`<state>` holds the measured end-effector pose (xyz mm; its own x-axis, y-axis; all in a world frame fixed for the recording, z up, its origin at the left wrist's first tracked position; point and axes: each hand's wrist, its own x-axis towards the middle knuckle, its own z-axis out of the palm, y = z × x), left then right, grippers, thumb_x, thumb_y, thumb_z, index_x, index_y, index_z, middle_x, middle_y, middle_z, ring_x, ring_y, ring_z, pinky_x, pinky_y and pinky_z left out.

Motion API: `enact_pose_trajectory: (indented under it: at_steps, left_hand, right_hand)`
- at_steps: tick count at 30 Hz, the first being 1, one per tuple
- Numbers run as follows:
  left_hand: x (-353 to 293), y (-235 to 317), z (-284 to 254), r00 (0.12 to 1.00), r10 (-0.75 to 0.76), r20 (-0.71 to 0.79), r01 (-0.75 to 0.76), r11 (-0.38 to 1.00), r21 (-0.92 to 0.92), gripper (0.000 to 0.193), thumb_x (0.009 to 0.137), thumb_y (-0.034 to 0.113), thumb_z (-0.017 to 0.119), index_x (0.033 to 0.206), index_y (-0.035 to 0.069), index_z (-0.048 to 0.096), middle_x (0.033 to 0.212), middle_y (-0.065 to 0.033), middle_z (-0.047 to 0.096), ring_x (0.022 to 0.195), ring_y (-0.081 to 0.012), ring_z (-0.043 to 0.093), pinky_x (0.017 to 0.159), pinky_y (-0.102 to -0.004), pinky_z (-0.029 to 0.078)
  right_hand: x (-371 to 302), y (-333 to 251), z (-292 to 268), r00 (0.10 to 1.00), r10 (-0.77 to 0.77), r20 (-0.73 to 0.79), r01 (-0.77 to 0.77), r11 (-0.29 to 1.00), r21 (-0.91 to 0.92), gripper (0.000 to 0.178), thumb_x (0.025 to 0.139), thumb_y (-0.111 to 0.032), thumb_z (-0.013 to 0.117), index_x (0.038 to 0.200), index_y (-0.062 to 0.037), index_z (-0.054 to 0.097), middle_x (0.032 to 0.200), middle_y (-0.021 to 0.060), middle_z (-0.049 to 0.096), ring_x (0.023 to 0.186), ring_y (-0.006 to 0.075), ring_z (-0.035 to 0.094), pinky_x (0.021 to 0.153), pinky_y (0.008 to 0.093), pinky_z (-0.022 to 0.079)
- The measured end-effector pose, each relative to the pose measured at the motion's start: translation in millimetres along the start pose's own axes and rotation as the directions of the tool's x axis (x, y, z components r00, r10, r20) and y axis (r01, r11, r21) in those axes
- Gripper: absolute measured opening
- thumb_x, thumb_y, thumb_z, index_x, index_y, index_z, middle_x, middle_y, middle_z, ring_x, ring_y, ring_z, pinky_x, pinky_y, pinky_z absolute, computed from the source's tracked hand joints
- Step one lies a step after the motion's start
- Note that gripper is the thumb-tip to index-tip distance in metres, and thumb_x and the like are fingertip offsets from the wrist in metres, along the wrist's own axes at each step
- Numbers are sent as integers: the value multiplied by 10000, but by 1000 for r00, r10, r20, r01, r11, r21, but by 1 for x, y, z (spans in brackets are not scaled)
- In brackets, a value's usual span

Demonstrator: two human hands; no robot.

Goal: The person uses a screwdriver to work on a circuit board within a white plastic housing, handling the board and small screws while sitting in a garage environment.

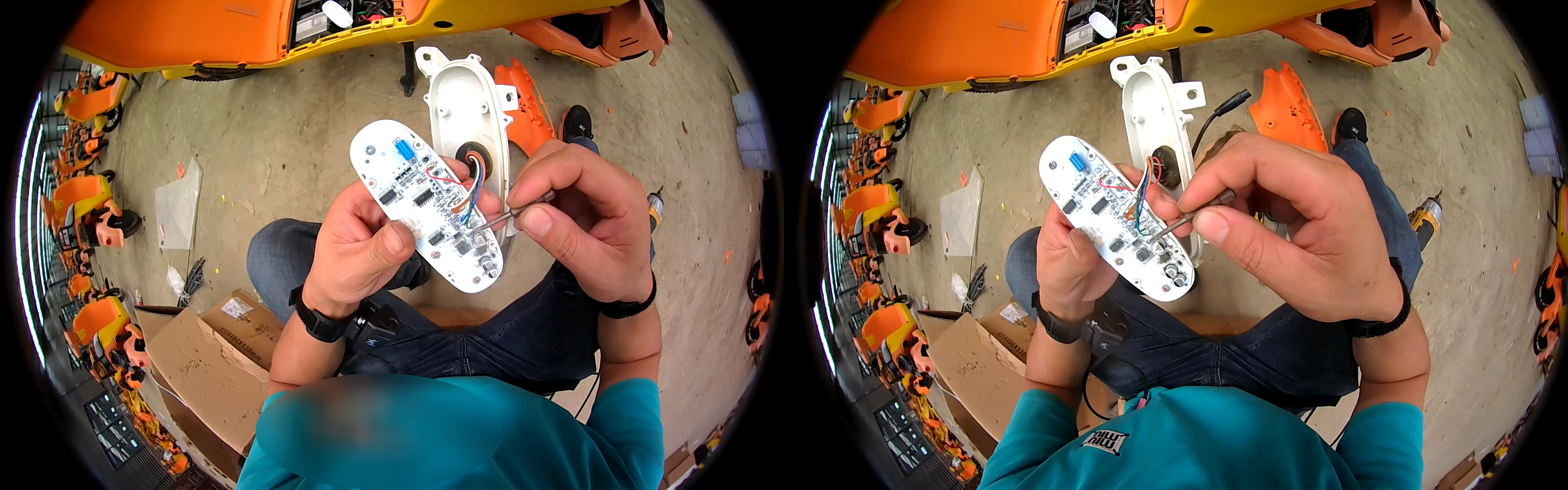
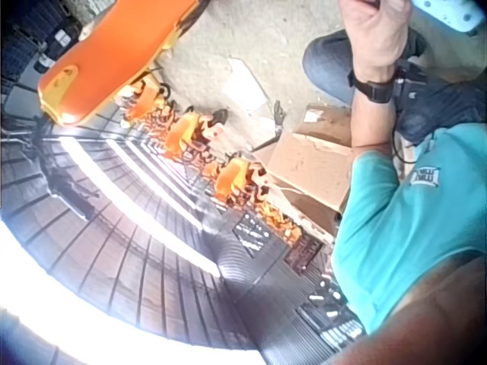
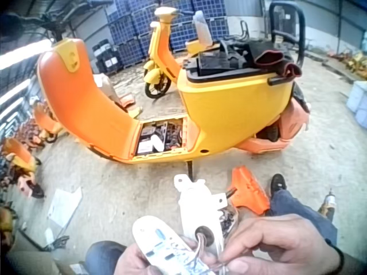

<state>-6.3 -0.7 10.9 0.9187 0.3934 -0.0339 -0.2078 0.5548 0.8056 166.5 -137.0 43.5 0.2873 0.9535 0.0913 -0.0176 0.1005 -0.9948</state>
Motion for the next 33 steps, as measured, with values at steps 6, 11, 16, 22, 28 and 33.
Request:
enact_pose_trajectory:
  at_steps: [6, 11, 16, 22, 28, 33]
  left_hand:
    - [0, -1, -1, 1000, -2, 1, 2, 1000, -15, 722, 805, 401, 707, 1268, -69, 412, 1104, -259, 592, 1030, -376, 619, 897, -497, 516]
    - [-1, 0, -1, 1000, -5, 15, 6, 1000, -27, 715, 808, 396, 706, 1271, -65, 418, 1107, -259, 592, 1030, -375, 620, 898, -494, 514]
    - [0, 0, -1, 1000, -9, 23, 10, 999, -49, 708, 805, 396, 708, 1265, -66, 434, 1110, -251, 593, 1024, -367, 622, 903, -484, 510]
    - [-3, -3, -3, 999, 36, -14, -37, 999, -7, 700, 819, 383, 702, 1274, -75, 431, 1114, -239, 602, 1032, -347, 623, 910, -478, 506]
    - [0, -3, -5, 996, 0, 85, 6, 997, -77, 692, 838, 364, 689, 1296, -75, 411, 1159, -251, 593, 1081, -371, 601, 937, -496, 487]
    - [6, -2, -5, 993, 5, 121, 6, 996, -89, 655, 871, 360, 652, 1316, -53, 405, 1187, -225, 590, 1108, -365, 591, 966, -482, 461]
  right_hand:
    - [1, -2, 4, 999, 20, -26, -18, 997, 79, 128, 842, -42, 627, 944, 30, 594, 877, 78, 577, 785, 126, 532, 716, 240, 427]
    - [1, -2, 5, 1000, 11, -21, -9, 995, 100, 126, 852, -37, 618, 952, 35, 590, 885, 83, 579, 798, 128, 551, 715, 237, 440]
    - [1, 4, 0, 995, -77, 59, 74, 996, 57, 130, 892, 3, 573, 1014, 46, 584, 936, 84, 609, 867, 125, 615, 717, 233, 484]
    - [2, 5, -2, 988, -109, 107, 118, 989, -86, 132, 879, 2, 581, 1006, 35, 593, 909, 75, 613, 775, 94, 574, 640, 204, 437]
    - [-2, 3, -5, 999, -50, -13, 50, 998, 46, 129, 852, 30, 574, 981, 33, 583, 909, 65, 575, 796, 96, 535, 687, 219, 425]
    - [3, -1, -14, 986, -46, -162, 77, 978, 196, 101, 879, -70, 566, 938, 10, 548, 901, 79, 557, 722, 107, 515, 640, 220, 424]
